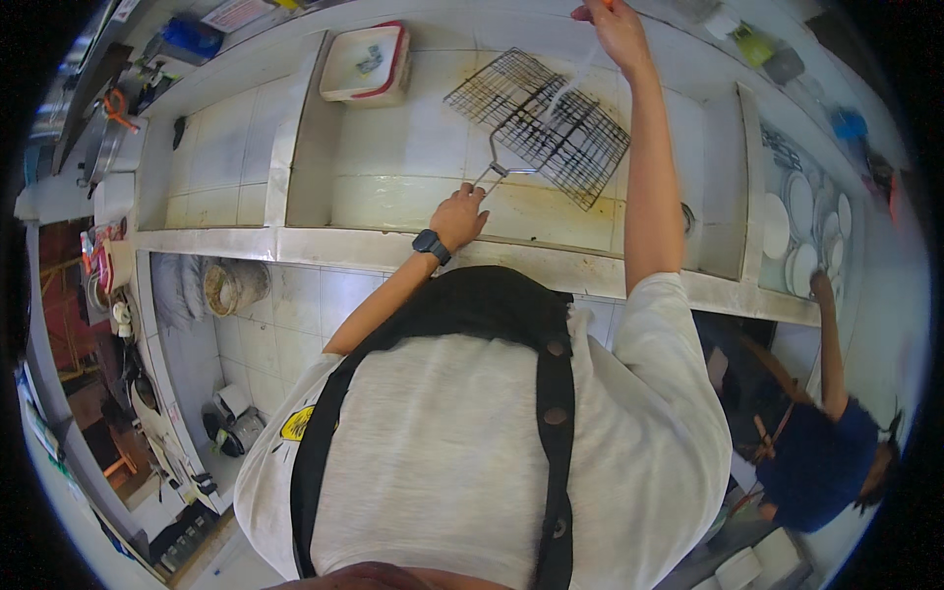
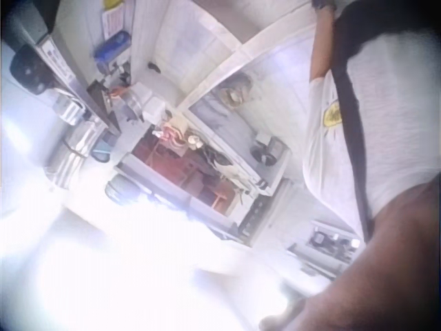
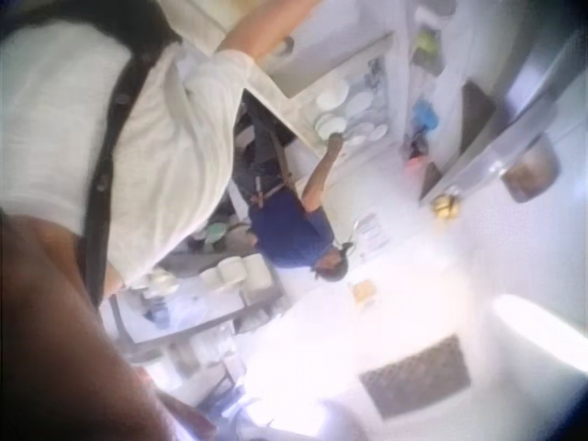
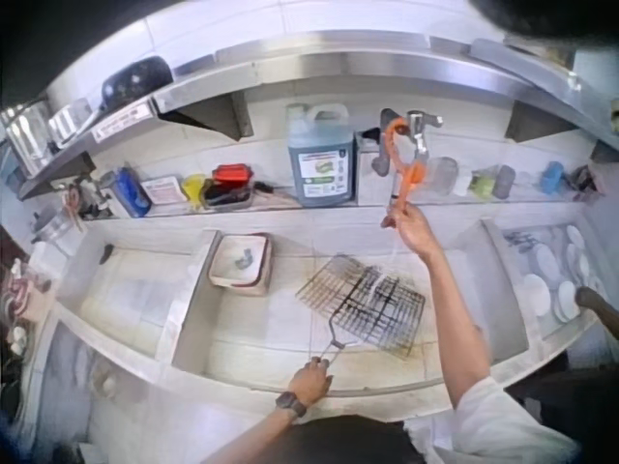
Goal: The person scrubs a metal wire rack in a commercial kitchen sink using a steel wool pad and running water. They repeatedly scrub the grid surface and rinse the rack to remove debris.
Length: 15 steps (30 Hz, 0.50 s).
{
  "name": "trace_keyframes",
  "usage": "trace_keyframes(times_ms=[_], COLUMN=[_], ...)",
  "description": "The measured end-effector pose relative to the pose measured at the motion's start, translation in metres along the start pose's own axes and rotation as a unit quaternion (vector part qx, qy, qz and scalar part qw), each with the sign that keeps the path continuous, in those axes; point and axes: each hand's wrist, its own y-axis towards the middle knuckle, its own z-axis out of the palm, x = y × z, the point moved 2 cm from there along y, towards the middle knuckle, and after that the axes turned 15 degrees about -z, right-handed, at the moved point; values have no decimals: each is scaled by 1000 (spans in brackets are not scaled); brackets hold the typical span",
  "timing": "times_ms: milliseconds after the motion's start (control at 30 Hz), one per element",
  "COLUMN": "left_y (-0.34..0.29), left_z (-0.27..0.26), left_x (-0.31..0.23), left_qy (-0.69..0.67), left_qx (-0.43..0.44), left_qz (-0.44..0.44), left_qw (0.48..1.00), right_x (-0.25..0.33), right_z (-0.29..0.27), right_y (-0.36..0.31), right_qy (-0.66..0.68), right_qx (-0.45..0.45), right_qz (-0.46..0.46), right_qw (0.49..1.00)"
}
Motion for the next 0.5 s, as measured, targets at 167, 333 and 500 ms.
trace_keyframes(times_ms=[167,333,500], left_y=[-1,1,2], left_z=[-4,-5,-2], left_x=[-1,-5,-1], left_qy=[-8,4,2], left_qx=[18,23,2], left_qz=[-14,-16,4], left_qw=[1000,1000,1000], right_x=[3,6,23], right_z=[-1,0,-7], right_y=[-3,-1,-3], right_qy=[-11,-26,-170], right_qx=[-1,-1,-2], right_qz=[-11,8,1], right_qw=[1000,1000,985])
